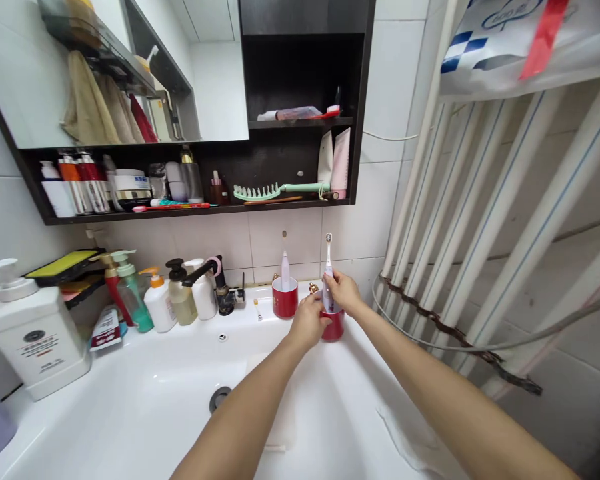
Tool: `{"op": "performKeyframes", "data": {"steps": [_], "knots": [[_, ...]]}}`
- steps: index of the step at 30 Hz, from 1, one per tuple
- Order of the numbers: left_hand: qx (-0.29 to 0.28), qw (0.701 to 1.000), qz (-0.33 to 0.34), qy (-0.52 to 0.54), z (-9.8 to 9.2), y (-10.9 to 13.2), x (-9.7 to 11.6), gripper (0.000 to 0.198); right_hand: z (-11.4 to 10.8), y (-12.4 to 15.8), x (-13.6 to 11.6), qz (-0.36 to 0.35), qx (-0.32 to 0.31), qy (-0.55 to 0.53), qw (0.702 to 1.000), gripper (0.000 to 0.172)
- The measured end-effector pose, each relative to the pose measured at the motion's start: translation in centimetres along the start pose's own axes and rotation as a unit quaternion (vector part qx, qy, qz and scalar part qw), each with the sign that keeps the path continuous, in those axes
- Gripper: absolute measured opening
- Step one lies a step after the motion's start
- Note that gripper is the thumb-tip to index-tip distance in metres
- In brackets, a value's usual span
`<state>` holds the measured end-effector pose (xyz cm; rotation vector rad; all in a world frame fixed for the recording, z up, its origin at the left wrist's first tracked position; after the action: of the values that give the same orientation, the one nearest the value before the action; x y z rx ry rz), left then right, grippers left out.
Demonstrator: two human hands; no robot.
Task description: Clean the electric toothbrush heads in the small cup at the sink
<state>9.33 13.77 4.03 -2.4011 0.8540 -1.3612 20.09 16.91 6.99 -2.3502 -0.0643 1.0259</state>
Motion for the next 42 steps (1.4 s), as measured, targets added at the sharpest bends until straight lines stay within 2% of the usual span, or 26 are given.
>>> {"op": "performKeyframes", "data": {"steps": [7,12,17,21,24,26,28,31,35,37,42], "knots": [[-0.019,0.999,-0.002,-0.032,1.0,-3.9,-2.4,0.016,1.6,-3.6,2.2,0.022,0.006,0.036,0.999,0.023],[-0.012,0.997,-0.008,-0.078,0.9,-4.2,-2.7,0.018,2.8,-5.0,3.0,0.035,0.003,0.047,0.998,0.023],[0.057,0.988,-0.03,-0.144,-1.6,-2.6,-3.3,0.039,2.7,-5.0,3.0,0.038,0.001,0.041,0.998,0.025],[0.095,0.977,-0.08,-0.175,-4.2,-1.5,-4.5,0.028,1.8,-3.7,1.0,0.038,0.064,0.035,0.997,0.036],[0.081,0.978,-0.08,-0.175,-5.0,0.0,-4.6,0.025,1.8,-1.4,-1.5,-0.002,0.1,0.025,0.995,0.037],[0.071,0.98,-0.071,-0.174,-5.1,1.9,-4.1,0.028,2.5,0.4,-2.9,-0.026,0.094,-0.002,0.995,0.036],[0.063,0.98,-0.067,-0.174,-5.0,4.3,-3.6,0.029,3.8,2.4,-3.8,-0.017,0.045,-0.053,0.997,0.04],[0.051,0.98,-0.082,-0.175,-4.8,8.3,-3.0,0.028,6.2,5.2,-4.7,0.002,-0.066,-0.118,0.991,0.045],[0.037,0.978,-0.115,-0.171,-4.8,12.2,-2.6,0.028,8.4,8.3,-5.5,-0.016,-0.148,-0.14,0.979,0.021],[0.036,0.977,-0.132,-0.166,-4.7,13.5,-2.4,0.03,8.7,9.3,-5.9,-0.018,-0.158,-0.145,0.977,0.015],[0.037,0.974,-0.163,-0.151,-4.7,14.9,-2.0,0.032,7.6,9.8,-7.4,-0.025,-0.129,-0.16,0.978,0.02]]}}
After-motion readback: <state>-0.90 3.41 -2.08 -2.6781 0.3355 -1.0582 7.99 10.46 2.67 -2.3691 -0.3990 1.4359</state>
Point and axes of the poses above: each hand's wrist, its own y-axis away from the middle knuckle, its own z-axis out of the palm, x = y × z, the point moved 1 cm from there along -y, towards the middle knuckle, and after that the axes turned 7 degrees about y, right-handed, at the moved point
